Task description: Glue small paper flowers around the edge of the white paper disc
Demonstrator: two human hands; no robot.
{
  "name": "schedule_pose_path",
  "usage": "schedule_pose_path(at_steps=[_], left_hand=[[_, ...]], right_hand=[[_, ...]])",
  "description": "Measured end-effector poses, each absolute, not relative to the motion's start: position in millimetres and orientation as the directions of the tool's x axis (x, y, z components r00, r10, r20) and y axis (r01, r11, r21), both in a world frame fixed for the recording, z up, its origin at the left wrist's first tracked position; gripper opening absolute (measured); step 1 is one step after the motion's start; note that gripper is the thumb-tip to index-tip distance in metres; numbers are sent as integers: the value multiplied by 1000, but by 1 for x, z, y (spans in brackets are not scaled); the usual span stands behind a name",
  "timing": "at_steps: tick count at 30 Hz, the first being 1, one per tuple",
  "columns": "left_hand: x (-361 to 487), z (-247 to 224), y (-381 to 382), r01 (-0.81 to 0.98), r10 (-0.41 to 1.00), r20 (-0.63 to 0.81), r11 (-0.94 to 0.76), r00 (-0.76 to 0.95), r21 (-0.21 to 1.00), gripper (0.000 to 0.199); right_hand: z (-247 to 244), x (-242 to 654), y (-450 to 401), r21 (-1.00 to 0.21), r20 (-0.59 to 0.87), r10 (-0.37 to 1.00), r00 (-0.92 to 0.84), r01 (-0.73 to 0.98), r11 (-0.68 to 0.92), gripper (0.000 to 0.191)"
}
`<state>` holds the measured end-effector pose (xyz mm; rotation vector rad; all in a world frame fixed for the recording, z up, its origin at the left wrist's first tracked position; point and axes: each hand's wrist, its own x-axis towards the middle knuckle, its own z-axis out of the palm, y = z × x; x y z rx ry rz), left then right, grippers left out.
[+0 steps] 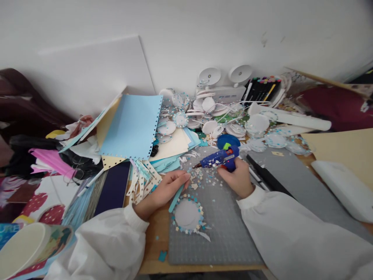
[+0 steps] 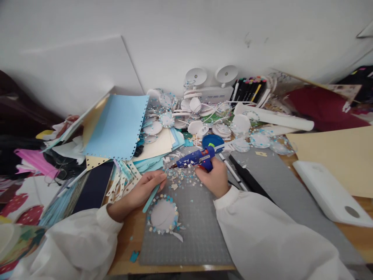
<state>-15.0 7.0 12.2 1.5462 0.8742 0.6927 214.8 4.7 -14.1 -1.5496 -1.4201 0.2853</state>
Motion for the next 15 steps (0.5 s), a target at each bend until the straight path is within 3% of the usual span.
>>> schedule_pose_path(at_steps=[15], left_hand=[[-16,10,7,175,842,-64,-36,536,984,46]], right_hand=[[-13,214,5,-743,424,855,298,654,141,20]])
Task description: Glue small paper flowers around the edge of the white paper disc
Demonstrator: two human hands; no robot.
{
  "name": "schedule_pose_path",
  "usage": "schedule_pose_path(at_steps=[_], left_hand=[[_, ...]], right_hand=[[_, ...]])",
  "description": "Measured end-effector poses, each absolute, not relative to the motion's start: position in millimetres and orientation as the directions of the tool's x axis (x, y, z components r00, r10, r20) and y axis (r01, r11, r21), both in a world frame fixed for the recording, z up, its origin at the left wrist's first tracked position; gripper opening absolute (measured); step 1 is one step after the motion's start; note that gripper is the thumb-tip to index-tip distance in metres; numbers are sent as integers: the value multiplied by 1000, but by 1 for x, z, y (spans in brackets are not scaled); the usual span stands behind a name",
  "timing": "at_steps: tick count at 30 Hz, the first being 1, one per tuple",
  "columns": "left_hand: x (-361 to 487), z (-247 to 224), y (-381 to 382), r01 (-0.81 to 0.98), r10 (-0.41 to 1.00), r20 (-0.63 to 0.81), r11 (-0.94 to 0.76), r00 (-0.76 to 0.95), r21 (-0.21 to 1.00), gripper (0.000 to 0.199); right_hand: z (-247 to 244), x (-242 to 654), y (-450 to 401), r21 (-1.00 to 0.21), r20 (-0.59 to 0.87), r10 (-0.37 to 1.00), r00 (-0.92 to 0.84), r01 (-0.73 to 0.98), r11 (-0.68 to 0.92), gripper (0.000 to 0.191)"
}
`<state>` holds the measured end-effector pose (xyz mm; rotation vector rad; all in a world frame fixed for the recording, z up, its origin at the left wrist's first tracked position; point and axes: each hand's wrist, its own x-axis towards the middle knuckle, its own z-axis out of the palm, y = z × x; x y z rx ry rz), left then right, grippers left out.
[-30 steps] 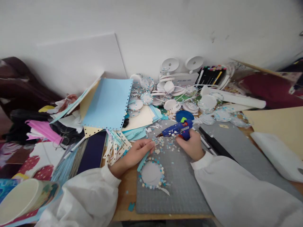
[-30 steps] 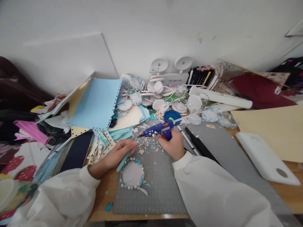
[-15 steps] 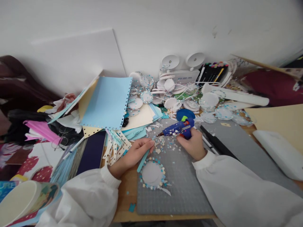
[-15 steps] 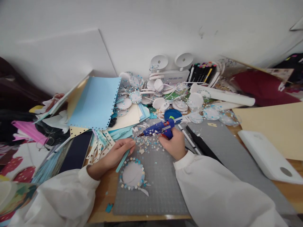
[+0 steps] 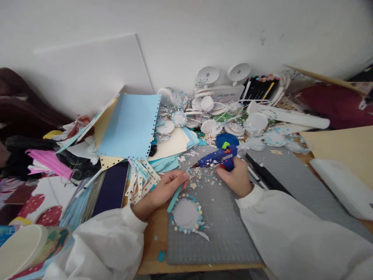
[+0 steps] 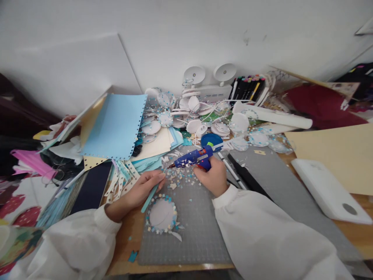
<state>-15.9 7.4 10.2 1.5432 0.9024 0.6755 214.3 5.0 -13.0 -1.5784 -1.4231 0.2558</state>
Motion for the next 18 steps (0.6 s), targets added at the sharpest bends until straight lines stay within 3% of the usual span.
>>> schedule_pose_path(at_steps=[18], left_hand=[[-16,10,8,195,836,-75,-39,543,980,47]], right_hand=[[-15,215,4,-676,495,810,316,725,131,18]])
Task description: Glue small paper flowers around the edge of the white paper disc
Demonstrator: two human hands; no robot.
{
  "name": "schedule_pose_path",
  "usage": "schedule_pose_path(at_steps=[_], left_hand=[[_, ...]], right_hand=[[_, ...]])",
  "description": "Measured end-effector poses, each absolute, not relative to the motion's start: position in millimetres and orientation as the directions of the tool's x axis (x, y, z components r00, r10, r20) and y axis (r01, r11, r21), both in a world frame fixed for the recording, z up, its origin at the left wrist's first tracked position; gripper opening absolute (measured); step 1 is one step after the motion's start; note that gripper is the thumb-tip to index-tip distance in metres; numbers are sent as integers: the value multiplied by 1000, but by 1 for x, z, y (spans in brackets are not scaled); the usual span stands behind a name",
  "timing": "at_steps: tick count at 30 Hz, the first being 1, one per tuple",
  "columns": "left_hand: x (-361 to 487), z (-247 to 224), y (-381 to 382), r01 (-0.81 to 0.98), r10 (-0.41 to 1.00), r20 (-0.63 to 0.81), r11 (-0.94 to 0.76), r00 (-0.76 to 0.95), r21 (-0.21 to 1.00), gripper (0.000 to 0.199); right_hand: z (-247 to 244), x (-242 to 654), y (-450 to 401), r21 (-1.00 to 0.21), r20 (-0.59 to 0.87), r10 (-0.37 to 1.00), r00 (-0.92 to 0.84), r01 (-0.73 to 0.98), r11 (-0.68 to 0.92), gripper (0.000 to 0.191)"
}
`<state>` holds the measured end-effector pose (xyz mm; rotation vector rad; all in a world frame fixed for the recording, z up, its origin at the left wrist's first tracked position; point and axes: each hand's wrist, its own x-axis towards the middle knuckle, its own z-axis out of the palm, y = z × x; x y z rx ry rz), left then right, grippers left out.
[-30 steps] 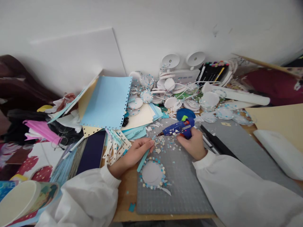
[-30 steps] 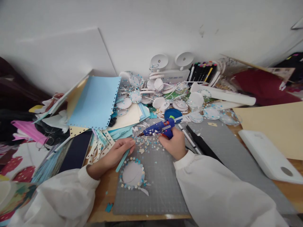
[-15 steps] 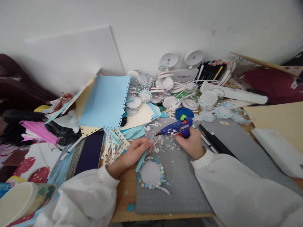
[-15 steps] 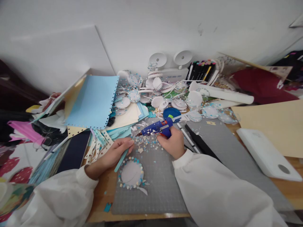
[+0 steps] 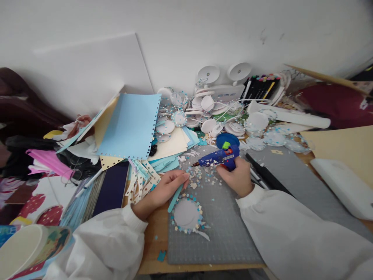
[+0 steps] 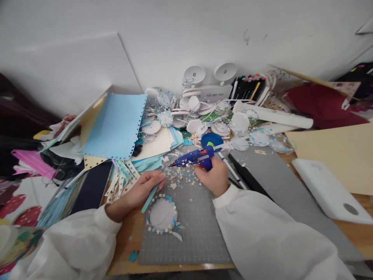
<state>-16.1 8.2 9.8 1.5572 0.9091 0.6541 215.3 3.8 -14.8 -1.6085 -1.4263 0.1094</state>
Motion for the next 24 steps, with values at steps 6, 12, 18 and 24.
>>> schedule_pose_path(at_steps=[6,12,18,24], left_hand=[[-16,10,8,179,839,-70,-33,540,983,47],[-17,7,6,166,870,-59,-26,489,986,47],[-23,18,-4,266,868,0,-152,497,952,49],[-35,41,-26,293,840,125,-318,529,902,52]], right_hand=[[-16,219,5,-680,488,801,346,726,102,15],[-14,221,5,-776,449,814,369,612,151,15],[1,215,-9,-808,486,797,358,532,254,17],[12,211,-23,-806,533,768,355,489,334,13]])
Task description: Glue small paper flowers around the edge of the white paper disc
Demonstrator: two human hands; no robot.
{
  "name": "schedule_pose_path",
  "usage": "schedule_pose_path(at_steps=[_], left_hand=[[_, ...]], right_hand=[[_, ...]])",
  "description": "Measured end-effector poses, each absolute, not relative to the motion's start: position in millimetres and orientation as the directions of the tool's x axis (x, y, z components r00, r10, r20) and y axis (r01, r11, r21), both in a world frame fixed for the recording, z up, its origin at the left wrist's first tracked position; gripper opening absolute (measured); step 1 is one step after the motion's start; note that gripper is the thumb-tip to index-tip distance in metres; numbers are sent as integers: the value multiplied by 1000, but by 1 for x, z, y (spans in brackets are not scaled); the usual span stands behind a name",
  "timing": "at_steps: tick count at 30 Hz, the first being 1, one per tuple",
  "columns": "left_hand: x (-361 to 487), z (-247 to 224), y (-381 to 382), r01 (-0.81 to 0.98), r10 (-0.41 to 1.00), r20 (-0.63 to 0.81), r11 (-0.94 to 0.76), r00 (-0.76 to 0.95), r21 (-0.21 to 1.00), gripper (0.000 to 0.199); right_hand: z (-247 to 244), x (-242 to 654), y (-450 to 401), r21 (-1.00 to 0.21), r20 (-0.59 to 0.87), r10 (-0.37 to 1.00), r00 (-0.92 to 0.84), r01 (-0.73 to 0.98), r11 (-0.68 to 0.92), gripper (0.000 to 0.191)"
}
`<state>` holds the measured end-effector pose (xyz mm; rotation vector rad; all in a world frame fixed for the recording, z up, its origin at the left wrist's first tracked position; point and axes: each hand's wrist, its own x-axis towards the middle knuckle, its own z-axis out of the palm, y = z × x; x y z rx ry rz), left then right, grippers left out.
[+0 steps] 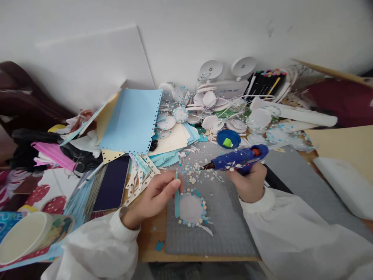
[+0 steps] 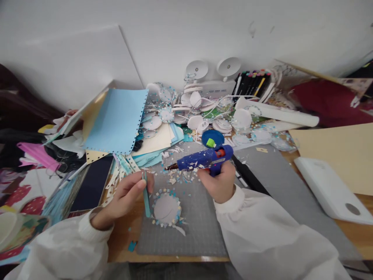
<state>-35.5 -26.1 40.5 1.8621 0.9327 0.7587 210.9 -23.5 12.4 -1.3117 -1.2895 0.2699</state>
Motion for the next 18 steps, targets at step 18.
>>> schedule_pose_path(at_steps=[18], left_hand=[[-29,34,-33,269,804,146,-356,577,895,48]], right_hand=[[16,203,-28,-732,546,805,230,598,326,18]])
